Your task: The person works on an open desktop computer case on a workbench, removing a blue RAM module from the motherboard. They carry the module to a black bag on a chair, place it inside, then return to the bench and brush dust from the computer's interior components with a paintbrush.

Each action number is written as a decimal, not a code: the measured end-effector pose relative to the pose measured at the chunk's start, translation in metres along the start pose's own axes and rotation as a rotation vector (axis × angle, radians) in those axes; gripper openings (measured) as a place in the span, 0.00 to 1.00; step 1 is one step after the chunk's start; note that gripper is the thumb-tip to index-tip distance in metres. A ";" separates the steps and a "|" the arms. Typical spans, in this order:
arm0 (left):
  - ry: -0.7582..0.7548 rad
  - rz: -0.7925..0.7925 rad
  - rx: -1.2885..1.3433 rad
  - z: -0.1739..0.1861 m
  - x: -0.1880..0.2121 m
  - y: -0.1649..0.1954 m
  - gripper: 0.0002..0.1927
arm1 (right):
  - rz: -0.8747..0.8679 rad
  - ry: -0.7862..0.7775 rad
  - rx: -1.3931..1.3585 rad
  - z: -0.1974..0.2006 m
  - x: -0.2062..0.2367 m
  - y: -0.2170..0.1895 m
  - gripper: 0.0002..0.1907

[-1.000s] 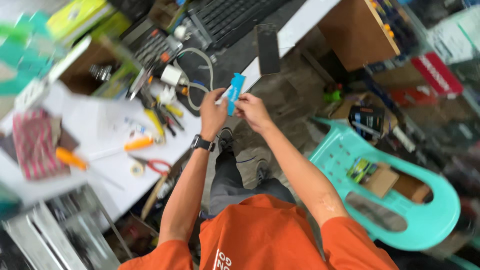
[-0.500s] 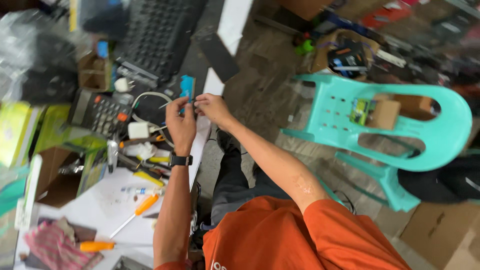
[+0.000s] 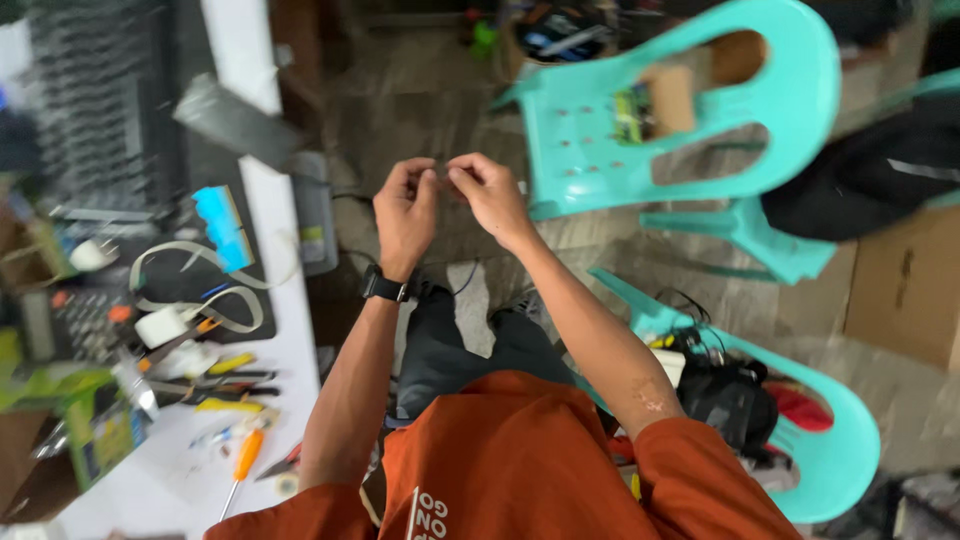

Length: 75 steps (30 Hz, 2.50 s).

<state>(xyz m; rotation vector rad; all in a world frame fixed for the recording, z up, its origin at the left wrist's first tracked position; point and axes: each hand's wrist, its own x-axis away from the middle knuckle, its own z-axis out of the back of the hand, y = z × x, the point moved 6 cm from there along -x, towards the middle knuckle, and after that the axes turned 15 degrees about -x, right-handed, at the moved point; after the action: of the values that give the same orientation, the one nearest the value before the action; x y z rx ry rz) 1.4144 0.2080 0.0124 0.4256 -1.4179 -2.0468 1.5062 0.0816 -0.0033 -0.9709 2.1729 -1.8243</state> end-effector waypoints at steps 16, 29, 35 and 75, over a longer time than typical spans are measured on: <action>-0.685 -0.522 -0.185 -0.584 0.334 0.236 0.11 | 0.257 0.521 0.235 0.673 0.343 -0.060 0.12; -1.095 -0.947 -0.427 -0.877 0.432 0.283 0.15 | 0.213 0.956 0.313 0.929 0.490 -0.066 0.15; -1.224 -0.973 -0.686 -1.008 0.339 0.217 0.17 | 0.218 0.971 0.539 0.984 0.374 -0.026 0.14; -1.603 -1.224 -1.321 -1.364 0.166 0.090 0.42 | 0.229 1.134 0.186 1.216 0.107 0.068 0.37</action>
<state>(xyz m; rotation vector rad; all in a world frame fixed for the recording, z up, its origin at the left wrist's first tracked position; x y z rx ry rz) 2.0940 -0.9141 -0.4048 -1.5795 0.4501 -3.8732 1.9988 -0.9846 -0.3432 0.5204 2.3111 -2.7280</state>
